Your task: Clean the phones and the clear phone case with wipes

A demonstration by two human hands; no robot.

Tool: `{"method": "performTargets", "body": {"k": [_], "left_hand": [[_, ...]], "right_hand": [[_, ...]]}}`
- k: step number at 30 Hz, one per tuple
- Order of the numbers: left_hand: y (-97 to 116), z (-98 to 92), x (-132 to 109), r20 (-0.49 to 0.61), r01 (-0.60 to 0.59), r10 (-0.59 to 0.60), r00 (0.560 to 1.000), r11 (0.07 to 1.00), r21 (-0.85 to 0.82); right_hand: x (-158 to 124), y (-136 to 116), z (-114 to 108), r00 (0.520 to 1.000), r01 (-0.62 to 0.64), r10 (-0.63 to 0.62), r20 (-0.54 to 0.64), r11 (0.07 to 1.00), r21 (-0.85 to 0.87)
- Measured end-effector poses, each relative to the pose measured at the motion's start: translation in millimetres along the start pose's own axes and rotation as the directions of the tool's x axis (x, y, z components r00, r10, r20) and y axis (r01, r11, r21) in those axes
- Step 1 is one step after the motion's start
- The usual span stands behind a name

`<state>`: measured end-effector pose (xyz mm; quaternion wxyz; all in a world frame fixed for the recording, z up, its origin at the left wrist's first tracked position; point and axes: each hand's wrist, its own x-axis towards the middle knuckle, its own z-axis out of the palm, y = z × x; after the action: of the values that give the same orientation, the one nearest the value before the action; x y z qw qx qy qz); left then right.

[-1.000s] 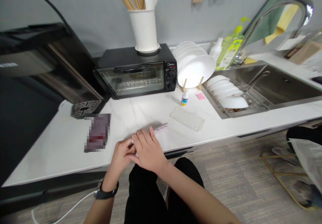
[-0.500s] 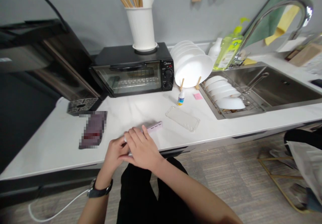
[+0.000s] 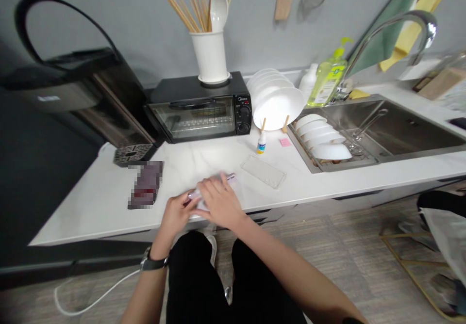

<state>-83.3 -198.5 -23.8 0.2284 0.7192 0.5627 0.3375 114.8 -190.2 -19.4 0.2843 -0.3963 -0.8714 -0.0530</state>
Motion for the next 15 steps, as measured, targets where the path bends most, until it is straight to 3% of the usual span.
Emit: {"method": "performTargets", "body": {"k": [3, 4, 5, 8, 10, 12, 15], "left_hand": [[0.7, 0.8, -0.1, -0.005, 0.003, -0.003, 1.000, 1.000, 0.018], [0.4, 1.0, -0.1, -0.002, -0.001, 0.001, 1.000, 1.000, 0.022], [-0.2, 1.3, -0.1, 0.003, -0.009, 0.009, 1.000, 1.000, 0.023], [-2.7, 1.5, 0.1, 0.018, -0.041, 0.041, 0.999, 0.999, 0.024], [-2.7, 1.0, 0.3, 0.021, -0.051, 0.050, 0.999, 0.999, 0.014], [-1.1, 0.1, 0.4, 0.019, -0.051, 0.051, 0.999, 0.999, -0.017], [-0.4, -1.2, -0.3, 0.026, -0.053, 0.055, 0.998, 0.997, -0.061]], "right_hand": [[-6.3, 9.3, -4.2, 0.957, -0.282, 0.276, -0.091, 0.957, -0.067], [-7.0, 7.3, -3.4, 0.948, -0.308, 0.300, -0.104, 0.949, -0.069], [-6.5, 3.0, -1.4, 0.959, -0.273, 0.267, -0.100, 0.960, -0.060], [-1.8, -11.2, 5.5, 0.999, -0.014, 0.014, -0.046, 1.000, -0.004], [-1.2, -10.2, 4.9, 0.999, 0.010, -0.010, -0.049, 1.000, -0.007], [-4.2, -1.5, -0.2, 0.988, -0.131, 0.125, -0.092, 0.990, -0.057], [-8.3, 3.1, -4.2, 0.935, -0.337, 0.320, -0.155, 0.935, -0.105]]}}
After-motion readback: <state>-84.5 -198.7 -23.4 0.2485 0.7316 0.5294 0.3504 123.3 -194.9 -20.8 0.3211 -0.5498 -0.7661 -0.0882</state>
